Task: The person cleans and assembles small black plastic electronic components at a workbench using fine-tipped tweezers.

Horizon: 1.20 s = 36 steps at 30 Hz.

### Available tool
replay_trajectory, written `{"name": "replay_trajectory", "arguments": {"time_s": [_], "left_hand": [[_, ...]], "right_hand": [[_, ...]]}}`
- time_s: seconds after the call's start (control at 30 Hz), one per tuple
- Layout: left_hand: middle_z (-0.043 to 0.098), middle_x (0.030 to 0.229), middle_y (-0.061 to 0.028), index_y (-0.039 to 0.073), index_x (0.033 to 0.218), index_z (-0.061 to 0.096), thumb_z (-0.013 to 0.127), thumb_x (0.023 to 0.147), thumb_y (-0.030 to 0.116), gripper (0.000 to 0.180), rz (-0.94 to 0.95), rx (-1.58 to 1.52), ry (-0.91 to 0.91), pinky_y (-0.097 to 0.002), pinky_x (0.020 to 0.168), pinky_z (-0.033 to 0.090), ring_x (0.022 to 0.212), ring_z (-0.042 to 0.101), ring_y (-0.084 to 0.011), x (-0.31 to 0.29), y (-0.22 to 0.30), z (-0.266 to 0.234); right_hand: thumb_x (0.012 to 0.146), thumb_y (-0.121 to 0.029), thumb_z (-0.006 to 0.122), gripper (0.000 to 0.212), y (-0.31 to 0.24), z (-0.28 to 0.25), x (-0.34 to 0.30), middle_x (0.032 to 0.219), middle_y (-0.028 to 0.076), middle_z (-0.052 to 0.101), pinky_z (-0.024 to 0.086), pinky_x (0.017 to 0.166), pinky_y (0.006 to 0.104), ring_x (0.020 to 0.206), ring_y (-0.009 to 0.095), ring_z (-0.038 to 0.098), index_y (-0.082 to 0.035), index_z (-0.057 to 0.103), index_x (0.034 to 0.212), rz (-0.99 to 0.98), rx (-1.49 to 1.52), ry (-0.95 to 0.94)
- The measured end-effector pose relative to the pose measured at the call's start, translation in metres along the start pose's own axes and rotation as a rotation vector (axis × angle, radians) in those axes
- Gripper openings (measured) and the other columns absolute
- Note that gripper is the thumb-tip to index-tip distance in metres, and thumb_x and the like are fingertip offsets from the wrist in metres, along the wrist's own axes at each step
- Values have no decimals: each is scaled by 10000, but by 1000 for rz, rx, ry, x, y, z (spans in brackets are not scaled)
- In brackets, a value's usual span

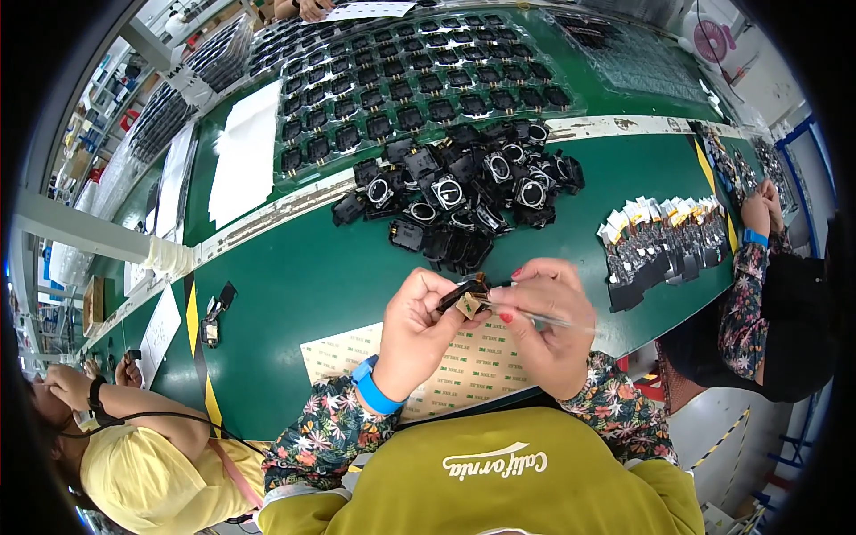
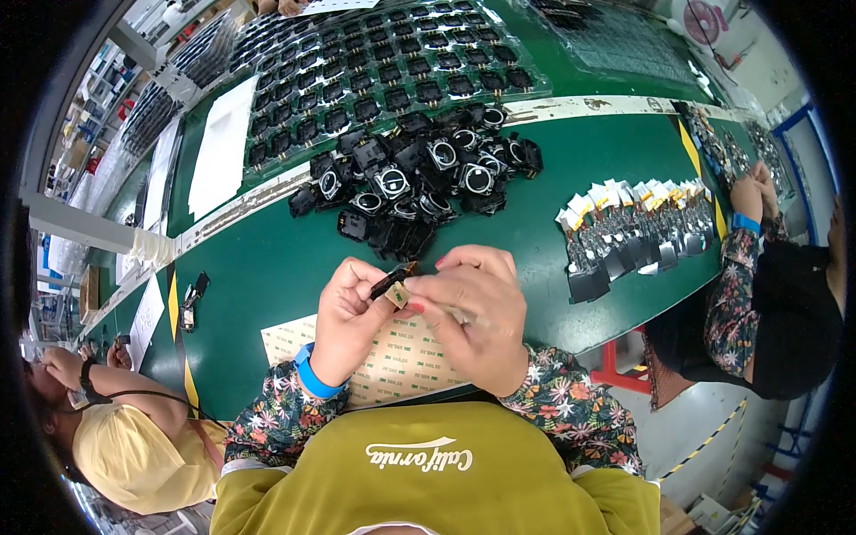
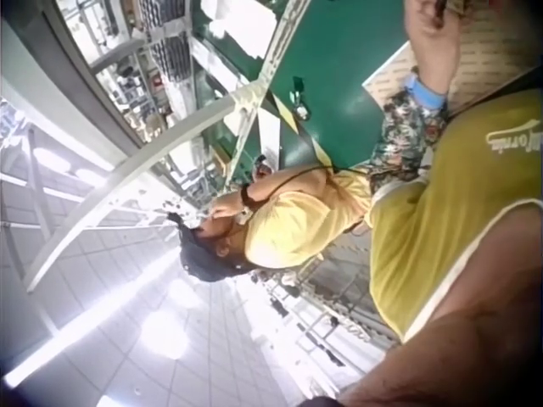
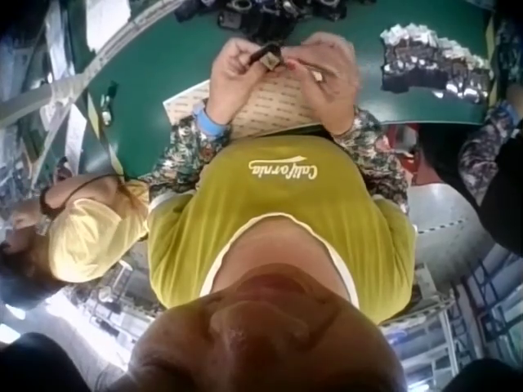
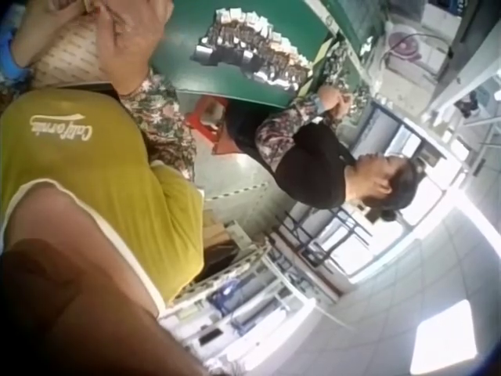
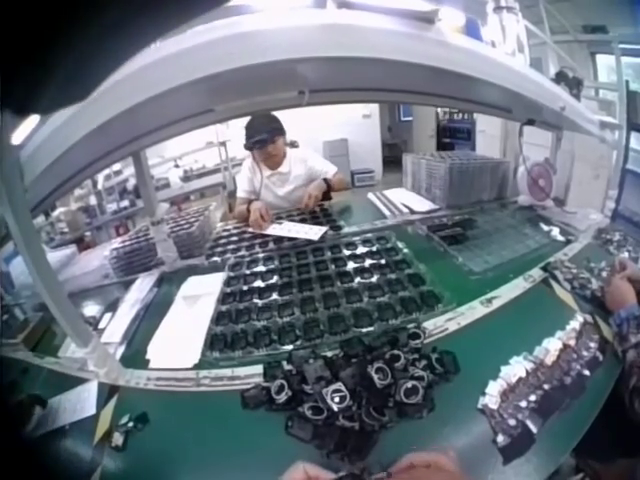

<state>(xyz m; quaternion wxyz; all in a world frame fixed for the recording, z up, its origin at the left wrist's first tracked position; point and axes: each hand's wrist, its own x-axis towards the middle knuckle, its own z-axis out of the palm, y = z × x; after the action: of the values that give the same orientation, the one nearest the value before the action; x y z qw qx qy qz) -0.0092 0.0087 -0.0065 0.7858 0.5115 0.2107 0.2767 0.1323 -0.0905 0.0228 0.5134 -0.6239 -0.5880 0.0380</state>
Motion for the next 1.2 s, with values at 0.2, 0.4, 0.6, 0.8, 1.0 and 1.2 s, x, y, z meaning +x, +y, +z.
{"name": "replay_trajectory", "arguments": {"time_s": [0.2,0.4,0.6,0.8,1.0,1.2], "left_hand": [[628,933,-105,-5,975,431,425,862,-144,180,-27,75,-22,-247,731,530,876,642,-156,2,0,-10],[617,921,-92,0,950,450,464,863,-113,143,22,-44,71,-238,695,535,786,604,-88,3,1,-7],[586,880,-34,19,946,441,458,838,-126,181,125,11,36,-230,716,511,837,581,-76,4,-11,-8],[533,792,-13,28,921,440,490,817,-120,188,106,103,46,-201,581,425,732,505,-31,4,-9,-4],[523,738,-16,22,893,441,506,809,-101,163,98,188,46,-216,538,387,683,477,-26,2,4,-2],[547,669,-41,7,836,456,545,789,-58,120,148,188,92,-240,518,384,630,489,-43,9,-3,-5]], "right_hand": [[771,-101,678,174,-2,8,6,851,71,633,463,730,350,828,237,575,-36,634,925,-498,-222,-39],[734,-5,645,231,-7,-5,22,856,123,562,493,668,354,763,234,561,-38,620,961,-192,103,-125],[668,60,618,256,-10,17,41,895,135,489,440,661,330,785,263,529,16,571,916,15,-81,-242],[656,53,611,189,1,24,35,852,128,471,409,632,308,738,246,502,20,533,826,59,28,-279],[653,61,594,175,8,26,33,840,116,464,394,619,284,713,214,486,23,526,811,60,45,-241],[670,58,586,162,5,29,29,860,113,468,389,631,275,726,198,481,24,528,817,101,38,-241]]}}
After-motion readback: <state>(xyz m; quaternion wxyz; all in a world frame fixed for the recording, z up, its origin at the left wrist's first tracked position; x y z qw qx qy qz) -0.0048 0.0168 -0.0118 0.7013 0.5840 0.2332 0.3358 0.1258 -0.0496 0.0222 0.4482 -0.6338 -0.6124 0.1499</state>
